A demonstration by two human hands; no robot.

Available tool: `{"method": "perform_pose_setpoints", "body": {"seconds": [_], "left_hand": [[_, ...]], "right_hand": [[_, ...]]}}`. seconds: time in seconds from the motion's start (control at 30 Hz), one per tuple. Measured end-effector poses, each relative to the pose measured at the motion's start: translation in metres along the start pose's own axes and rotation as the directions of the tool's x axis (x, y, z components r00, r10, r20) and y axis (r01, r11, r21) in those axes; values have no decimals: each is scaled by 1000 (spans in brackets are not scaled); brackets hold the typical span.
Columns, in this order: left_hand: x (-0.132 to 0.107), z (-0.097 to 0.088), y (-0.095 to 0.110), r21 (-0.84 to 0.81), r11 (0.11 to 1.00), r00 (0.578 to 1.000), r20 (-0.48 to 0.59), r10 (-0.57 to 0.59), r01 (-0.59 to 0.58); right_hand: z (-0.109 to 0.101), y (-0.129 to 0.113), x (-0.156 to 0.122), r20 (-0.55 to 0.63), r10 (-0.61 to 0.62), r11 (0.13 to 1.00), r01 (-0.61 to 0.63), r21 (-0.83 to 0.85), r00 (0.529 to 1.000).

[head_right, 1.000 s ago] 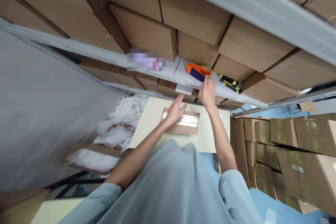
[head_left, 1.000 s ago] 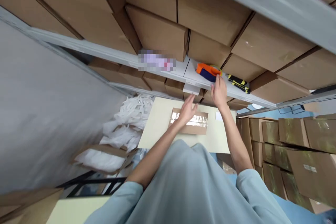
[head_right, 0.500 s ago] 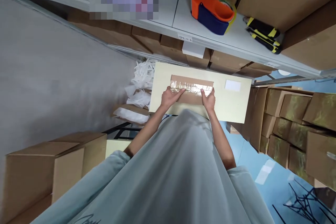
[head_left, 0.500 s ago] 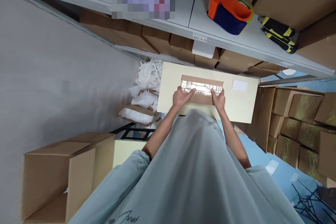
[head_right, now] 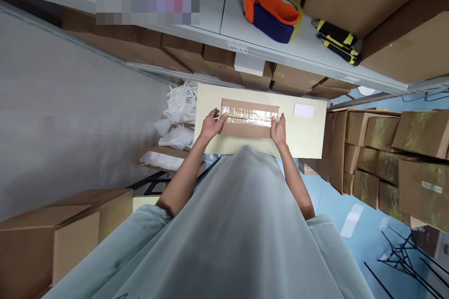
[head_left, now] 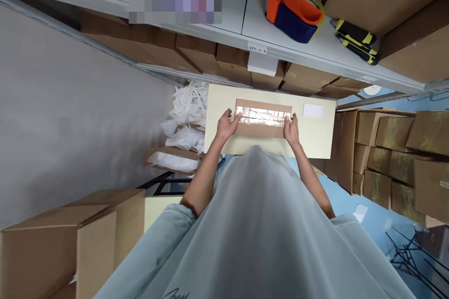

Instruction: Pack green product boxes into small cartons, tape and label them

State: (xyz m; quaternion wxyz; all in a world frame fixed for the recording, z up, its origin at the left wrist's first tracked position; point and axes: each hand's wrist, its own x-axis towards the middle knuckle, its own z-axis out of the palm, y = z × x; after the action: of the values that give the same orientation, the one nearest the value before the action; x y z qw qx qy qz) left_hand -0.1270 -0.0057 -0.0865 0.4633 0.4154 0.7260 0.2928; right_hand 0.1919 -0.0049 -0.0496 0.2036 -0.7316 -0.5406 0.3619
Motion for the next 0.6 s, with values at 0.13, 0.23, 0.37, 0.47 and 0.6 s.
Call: {"method": "perform_pose_setpoints", "body": {"seconds": [0.13, 0.23, 0.37, 0.47, 0.6], "left_hand": [[-12, -2, -1, -143, 988, 998, -33, 52, -57], [-20, -9, 6, -159, 976, 989, -48, 141, -147], [-24, -24, 12, -205, 941, 963, -93, 254, -268], [-23, -30, 3, -163, 959, 970, -117, 215, -232], [-23, -31, -25, -15, 999, 999, -10, 41, -41]], "right_hand": [[0, 4, -18, -98, -76, 997, 73, -29, 992], [-4, -1, -31, -128, -143, 987, 132, -92, 981], [-9, -3, -38, -192, -172, 984, 161, -72, 966], [-1, 3, -39, -193, -172, 984, 176, 6, 966], [25, 20, -49, -94, -13, 993, 24, 116, 995]]}}
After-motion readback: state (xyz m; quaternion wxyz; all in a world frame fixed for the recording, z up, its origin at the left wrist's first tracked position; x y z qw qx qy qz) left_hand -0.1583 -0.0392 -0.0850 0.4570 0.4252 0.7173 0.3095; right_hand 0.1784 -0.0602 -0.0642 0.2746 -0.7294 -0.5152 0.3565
